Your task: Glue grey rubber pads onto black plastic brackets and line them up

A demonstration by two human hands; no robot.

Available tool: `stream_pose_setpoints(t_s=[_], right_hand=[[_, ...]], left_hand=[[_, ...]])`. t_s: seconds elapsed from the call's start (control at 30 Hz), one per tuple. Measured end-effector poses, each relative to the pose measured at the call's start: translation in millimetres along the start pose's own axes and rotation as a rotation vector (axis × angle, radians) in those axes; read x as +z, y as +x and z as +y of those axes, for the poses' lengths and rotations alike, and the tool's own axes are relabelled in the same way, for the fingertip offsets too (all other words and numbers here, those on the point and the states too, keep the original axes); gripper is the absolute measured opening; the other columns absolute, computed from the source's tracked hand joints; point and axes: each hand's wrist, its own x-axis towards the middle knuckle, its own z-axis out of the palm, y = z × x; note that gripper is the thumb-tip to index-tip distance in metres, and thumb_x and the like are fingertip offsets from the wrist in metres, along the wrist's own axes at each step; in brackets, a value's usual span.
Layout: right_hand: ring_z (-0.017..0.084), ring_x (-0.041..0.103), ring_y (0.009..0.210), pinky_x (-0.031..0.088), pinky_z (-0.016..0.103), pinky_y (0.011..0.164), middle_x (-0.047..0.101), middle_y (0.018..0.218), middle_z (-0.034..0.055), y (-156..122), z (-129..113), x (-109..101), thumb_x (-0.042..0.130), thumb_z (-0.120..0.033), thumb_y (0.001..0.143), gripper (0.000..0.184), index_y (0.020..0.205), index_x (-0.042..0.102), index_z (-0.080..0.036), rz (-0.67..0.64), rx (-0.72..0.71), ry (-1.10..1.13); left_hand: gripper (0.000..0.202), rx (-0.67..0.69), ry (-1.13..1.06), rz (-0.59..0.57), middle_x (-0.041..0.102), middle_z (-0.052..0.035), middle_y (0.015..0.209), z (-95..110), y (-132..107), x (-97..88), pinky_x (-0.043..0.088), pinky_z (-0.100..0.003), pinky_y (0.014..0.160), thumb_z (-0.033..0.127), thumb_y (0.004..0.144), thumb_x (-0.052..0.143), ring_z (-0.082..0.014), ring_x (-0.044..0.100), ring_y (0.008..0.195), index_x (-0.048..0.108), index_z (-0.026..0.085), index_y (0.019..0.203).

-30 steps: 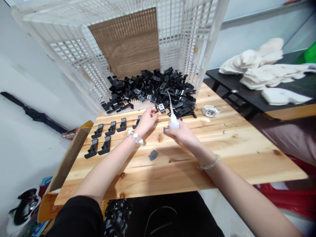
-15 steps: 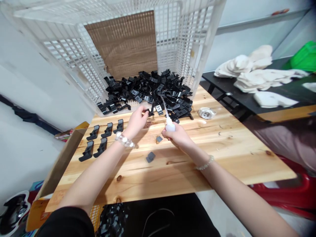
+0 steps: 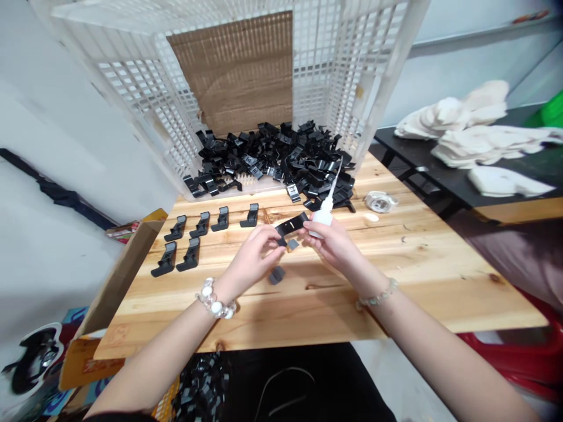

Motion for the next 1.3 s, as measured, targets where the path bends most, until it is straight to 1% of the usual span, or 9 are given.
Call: stream_pose_setpoints(t_s=[0.13,0.23,0.43,0.53,0.63,0.77,0.9,1.03,1.3], right_hand=[[0.01,0.059,0.055,0.044,0.02,0.05,0.062,0.06,-0.0026,-1,2,1,0.087,-0.017,0.054,0.036,0.072,0.057,-0.016,-0.04,0.017,-0.057],[0.01,0.059,0.055,0.043,0.021,0.049,0.063,0.059,-0.0018,-4,4,3,0.088,-0.019,0.054,0.036,0.075,0.058,-0.017,-0.078,0.032,-0.102],[0.013,0.064,0.061,0.043,0.021,0.053,0.065,0.063,0.0002,-15,10,11,0.089,-0.023,0.055,0.038,0.077,0.058,-0.017,-0.045,0.099,-0.162],[0.016,0.068,0.07,0.044,0.022,0.054,0.066,0.067,0.001,-20,6,14,0.088,-0.027,0.06,0.036,0.078,0.058,-0.018,-0.141,0.166,-0.193],[0.017,0.067,0.075,0.044,0.024,0.058,0.069,0.077,0.0031,-21,0,13,0.087,-0.029,0.063,0.034,0.079,0.06,-0.018,-0.192,0.145,-0.255],[0.012,0.054,0.065,0.042,0.027,0.062,0.062,0.073,0.0001,-13,-2,5,0.086,-0.031,0.062,0.033,0.076,0.059,-0.018,-0.054,-0.018,-0.386],[0.013,0.045,0.063,0.037,0.029,0.061,0.052,0.067,-0.0014,-1,2,-6,0.078,-0.042,0.071,0.03,0.074,0.059,-0.02,0.053,-0.176,-0.612],[0.018,0.051,0.072,0.038,0.032,0.068,0.059,0.074,0.003,8,10,-18,0.069,-0.049,0.08,0.031,0.077,0.064,-0.019,0.049,-0.34,-0.961],[0.021,0.056,0.074,0.04,0.034,0.068,0.065,0.08,0.0057,12,19,-27,0.074,-0.048,0.073,0.034,0.082,0.07,-0.016,0.074,-0.345,-1.206]], left_hand=[[0.036,-0.301,-0.381,0.029,0.063,-0.0056,0.099,-5,1,7.2,0.053,-0.029,0.071,0.028,0.085,0.066,-0.0143,0.064,0.077,0.049,0.019,0.116],[0.029,-0.351,-0.413,-0.031,0.065,-0.0057,0.096,-8,-1,8.1,0.05,-0.027,0.066,0.027,0.086,0.062,-0.0122,0.061,0.07,0.054,0.016,0.112],[0.043,-0.093,0.148,-0.048,0.061,-0.0142,0.124,3,-9,11.1,0.049,-0.043,0.094,0.025,0.086,0.064,-0.0286,0.059,0.114,0.051,0.017,0.127],[0.041,-0.07,0.311,-0.042,0.06,-0.0163,0.125,3,-10,11.1,0.047,-0.046,0.096,0.015,0.088,0.052,-0.0301,0.057,0.116,0.05,0.015,0.129],[0.035,-0.143,0.092,-0.016,0.065,-0.0131,0.111,-3,-6,6.8,0.048,-0.043,0.094,0.014,0.09,0.043,-0.0247,0.062,0.103,0.054,0.014,0.123],[0.036,-0.412,-0.531,-0.012,0.071,-0.0099,0.097,-4,-1,-2.3,0.048,-0.041,0.093,0.025,0.092,0.048,-0.0208,0.066,0.091,0.054,0.012,0.125],[0.041,-0.613,-0.868,-0.018,0.072,-0.0113,0.099,5,-1,-9.8,0.051,-0.039,0.086,0.025,0.084,0.064,-0.0221,0.067,0.092,0.059,0.011,0.122],[0.036,-0.662,-1.016,-0.069,0.069,-0.0091,0.1,7,-4,-15.1,0.054,-0.036,0.082,0.018,0.082,0.065,-0.0179,0.062,0.089,0.069,0.013,0.117],[0.036,-0.689,-0.975,-0.109,0.07,-0.0089,0.095,7,-6,-15.4,0.053,-0.037,0.086,0.017,0.08,0.069,-0.0188,0.061,0.089,0.072,0.014,0.115]])
